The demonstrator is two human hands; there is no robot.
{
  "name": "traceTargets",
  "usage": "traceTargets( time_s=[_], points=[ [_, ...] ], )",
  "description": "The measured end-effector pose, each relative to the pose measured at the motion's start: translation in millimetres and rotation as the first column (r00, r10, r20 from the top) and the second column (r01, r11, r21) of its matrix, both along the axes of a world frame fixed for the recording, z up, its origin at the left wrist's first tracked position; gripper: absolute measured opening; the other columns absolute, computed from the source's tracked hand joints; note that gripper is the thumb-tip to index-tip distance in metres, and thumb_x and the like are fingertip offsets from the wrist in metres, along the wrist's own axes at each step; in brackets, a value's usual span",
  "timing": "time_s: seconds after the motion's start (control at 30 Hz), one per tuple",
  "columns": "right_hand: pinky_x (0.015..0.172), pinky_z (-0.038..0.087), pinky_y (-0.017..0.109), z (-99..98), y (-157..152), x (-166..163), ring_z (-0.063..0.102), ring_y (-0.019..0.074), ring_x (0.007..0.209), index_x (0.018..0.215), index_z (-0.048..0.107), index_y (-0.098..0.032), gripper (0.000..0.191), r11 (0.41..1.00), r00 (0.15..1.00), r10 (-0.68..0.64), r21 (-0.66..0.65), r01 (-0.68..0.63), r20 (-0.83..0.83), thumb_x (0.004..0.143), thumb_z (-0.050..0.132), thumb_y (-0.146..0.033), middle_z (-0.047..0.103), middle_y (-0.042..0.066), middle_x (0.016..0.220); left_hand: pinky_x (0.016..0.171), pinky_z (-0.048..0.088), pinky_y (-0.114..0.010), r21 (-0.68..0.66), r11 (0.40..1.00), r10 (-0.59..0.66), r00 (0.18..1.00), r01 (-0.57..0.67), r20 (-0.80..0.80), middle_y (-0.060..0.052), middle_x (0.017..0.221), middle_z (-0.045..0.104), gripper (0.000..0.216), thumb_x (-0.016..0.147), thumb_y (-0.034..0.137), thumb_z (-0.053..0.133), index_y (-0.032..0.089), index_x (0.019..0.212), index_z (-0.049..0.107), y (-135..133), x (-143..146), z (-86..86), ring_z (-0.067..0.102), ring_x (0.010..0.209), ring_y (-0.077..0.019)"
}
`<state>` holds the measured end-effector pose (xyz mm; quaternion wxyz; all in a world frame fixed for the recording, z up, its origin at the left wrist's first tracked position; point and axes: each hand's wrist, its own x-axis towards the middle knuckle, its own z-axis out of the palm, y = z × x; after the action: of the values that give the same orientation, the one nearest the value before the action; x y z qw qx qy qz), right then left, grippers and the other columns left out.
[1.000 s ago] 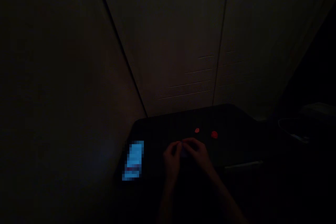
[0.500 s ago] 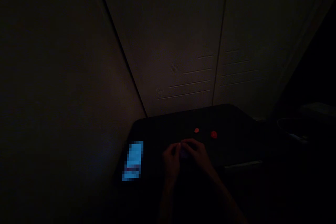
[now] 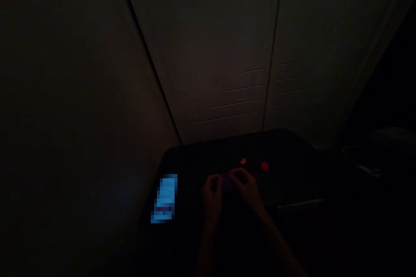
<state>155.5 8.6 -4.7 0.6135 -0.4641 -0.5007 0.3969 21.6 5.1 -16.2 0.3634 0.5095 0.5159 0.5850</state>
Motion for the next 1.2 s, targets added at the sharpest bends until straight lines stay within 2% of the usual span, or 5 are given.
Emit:
traceTargets(
  time_s=[0.3, 0.47, 0.6, 0.83, 1.2],
  points=[
    [0.088, 0.054, 0.038, 3.4, -2.9, 1.2, 0.071, 0.0273, 0.096, 0.096, 0.077, -0.022, 0.032, 0.999, 0.998, 0.044, -0.006, -0.044, 0.042, 0.087, 0.067, -0.051, 0.078, 0.007, 0.099, 0.074, 0.053, -0.03, -0.019, 0.998, -0.059, 0.996, 0.058, -0.071, -0.006, 0.085, 0.075, 0.033, 0.088, 0.049, 0.064, 0.017, 0.089, 0.073, -5.7, 1.2, 7.9, 0.07, 0.081, -0.0217],
    [0.08, 0.057, 0.036, 0.6, -2.1, -1.2, 0.072, 0.0257, 0.089, 0.107, 0.073, -0.022, 0.039, 0.996, 0.996, 0.091, -0.006, -0.091, 0.009, 0.078, 0.078, -0.047, 0.078, 0.006, 0.096, 0.075, 0.052, -0.029, -0.004, 1.0, -0.021, 0.998, 0.02, -0.065, -0.006, 0.087, 0.075, 0.033, 0.087, 0.05, 0.064, 0.018, 0.089, 0.073, -2.7, -0.7, 3.1, 0.069, 0.083, -0.0216],
    [0.077, 0.057, 0.035, -0.7, -0.7, -1.0, 0.072, 0.0256, 0.086, 0.102, 0.073, -0.021, 0.039, 0.999, 0.999, 0.047, -0.022, -0.048, -0.027, 0.077, 0.079, -0.051, 0.078, 0.007, 0.093, 0.077, 0.053, -0.03, -0.011, 0.999, -0.039, 0.999, 0.039, -0.03, -0.007, 0.089, 0.075, 0.033, 0.087, 0.049, 0.065, 0.016, 0.091, 0.072, -1.0, -0.2, 2.1, 0.069, 0.085, -0.0222],
    [0.091, 0.055, 0.041, 0.5, -2.0, 1.3, 0.072, 0.0291, 0.099, 0.101, 0.079, -0.023, 0.034, 0.996, 0.995, 0.094, 0.005, -0.094, 0.014, 0.081, 0.075, -0.05, 0.079, 0.008, 0.103, 0.08, 0.056, -0.032, 0.007, 0.998, -0.068, 0.998, 0.068, -0.01, -0.01, 0.096, 0.076, 0.037, 0.089, 0.05, 0.064, 0.016, 0.099, 0.073, -2.0, 1.6, 4.0, 0.071, 0.09, -0.0237],
    [0.091, 0.055, 0.039, 4.8, -2.7, 2.1, 0.072, 0.0277, 0.097, 0.098, 0.079, -0.023, 0.031, 0.997, 0.995, 0.072, 0.003, -0.073, 0.062, 0.083, 0.073, -0.048, 0.079, 0.007, 0.1, 0.078, 0.055, -0.031, 0.001, 0.999, -0.048, 0.995, 0.049, -0.09, -0.009, 0.09, 0.076, 0.036, 0.09, 0.05, 0.062, 0.016, 0.093, 0.074, -3.5, 1.3, 4.3, 0.071, 0.086, -0.0232]
  ],
)
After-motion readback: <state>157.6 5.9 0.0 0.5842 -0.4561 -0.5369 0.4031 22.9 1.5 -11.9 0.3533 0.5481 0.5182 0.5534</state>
